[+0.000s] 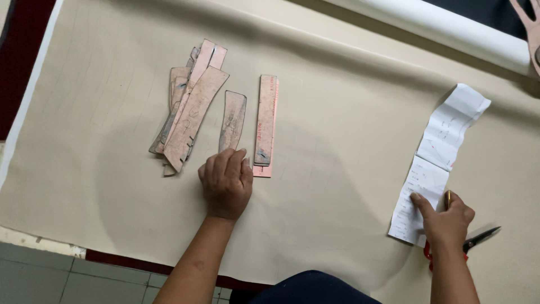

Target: The person places paper pattern pieces on a large sheet of beige fabric and traces their outlines with a pencil. They handle multiple pattern pieces, repositioning them and drawing along the edges to mark the fabric for cutting.

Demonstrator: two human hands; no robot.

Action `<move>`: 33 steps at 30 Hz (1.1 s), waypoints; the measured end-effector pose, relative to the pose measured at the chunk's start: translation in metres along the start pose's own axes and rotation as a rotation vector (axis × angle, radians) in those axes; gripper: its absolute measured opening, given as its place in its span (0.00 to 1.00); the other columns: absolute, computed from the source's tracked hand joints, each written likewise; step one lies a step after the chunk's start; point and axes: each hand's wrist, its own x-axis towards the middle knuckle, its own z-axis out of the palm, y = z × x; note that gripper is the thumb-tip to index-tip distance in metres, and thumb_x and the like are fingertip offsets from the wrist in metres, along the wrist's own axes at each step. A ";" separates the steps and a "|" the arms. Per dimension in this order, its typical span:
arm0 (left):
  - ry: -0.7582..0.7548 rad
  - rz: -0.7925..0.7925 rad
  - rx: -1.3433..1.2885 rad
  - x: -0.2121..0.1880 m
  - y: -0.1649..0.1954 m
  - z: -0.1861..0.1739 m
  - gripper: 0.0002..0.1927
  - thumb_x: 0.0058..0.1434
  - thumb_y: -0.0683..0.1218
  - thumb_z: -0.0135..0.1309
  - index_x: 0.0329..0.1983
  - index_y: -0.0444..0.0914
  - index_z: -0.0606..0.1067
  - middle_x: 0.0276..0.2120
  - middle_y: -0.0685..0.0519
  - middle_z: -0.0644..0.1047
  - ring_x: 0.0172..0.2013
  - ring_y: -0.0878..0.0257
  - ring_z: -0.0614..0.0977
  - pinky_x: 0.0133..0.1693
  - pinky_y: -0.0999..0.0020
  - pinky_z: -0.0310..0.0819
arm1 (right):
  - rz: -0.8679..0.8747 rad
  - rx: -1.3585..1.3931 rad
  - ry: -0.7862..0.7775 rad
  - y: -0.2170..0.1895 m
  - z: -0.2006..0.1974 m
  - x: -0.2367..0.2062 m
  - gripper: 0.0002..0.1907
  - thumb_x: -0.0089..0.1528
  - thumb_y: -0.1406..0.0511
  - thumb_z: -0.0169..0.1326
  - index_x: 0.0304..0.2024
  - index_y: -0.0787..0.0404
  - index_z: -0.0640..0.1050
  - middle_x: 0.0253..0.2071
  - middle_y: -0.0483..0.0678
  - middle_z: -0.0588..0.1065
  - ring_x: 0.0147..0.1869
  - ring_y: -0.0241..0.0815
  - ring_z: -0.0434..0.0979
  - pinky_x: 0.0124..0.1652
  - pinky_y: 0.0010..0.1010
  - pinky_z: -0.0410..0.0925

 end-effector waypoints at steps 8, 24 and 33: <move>-0.192 -0.209 -0.092 0.009 0.046 0.016 0.32 0.56 0.55 0.64 0.60 0.38 0.70 0.50 0.47 0.73 0.51 0.48 0.73 0.52 0.49 0.65 | -0.033 0.079 0.003 0.000 -0.010 0.001 0.46 0.53 0.49 0.70 0.65 0.69 0.69 0.54 0.55 0.70 0.53 0.51 0.75 0.50 0.39 0.71; -0.082 -0.492 -0.293 0.012 0.031 0.011 0.25 0.58 0.45 0.60 0.55 0.32 0.67 0.49 0.43 0.70 0.46 0.49 0.75 0.50 0.55 0.72 | 0.069 0.411 0.051 0.023 -0.024 0.006 0.18 0.64 0.60 0.63 0.50 0.65 0.77 0.41 0.50 0.78 0.38 0.40 0.75 0.37 0.32 0.69; -0.092 -0.470 -0.194 -0.005 0.010 0.001 0.19 0.65 0.46 0.55 0.56 0.33 0.70 0.48 0.47 0.73 0.49 0.52 0.76 0.53 0.55 0.72 | 0.076 0.527 0.202 0.122 -0.065 0.047 0.12 0.68 0.67 0.60 0.51 0.68 0.79 0.44 0.53 0.78 0.38 0.36 0.74 0.35 0.28 0.67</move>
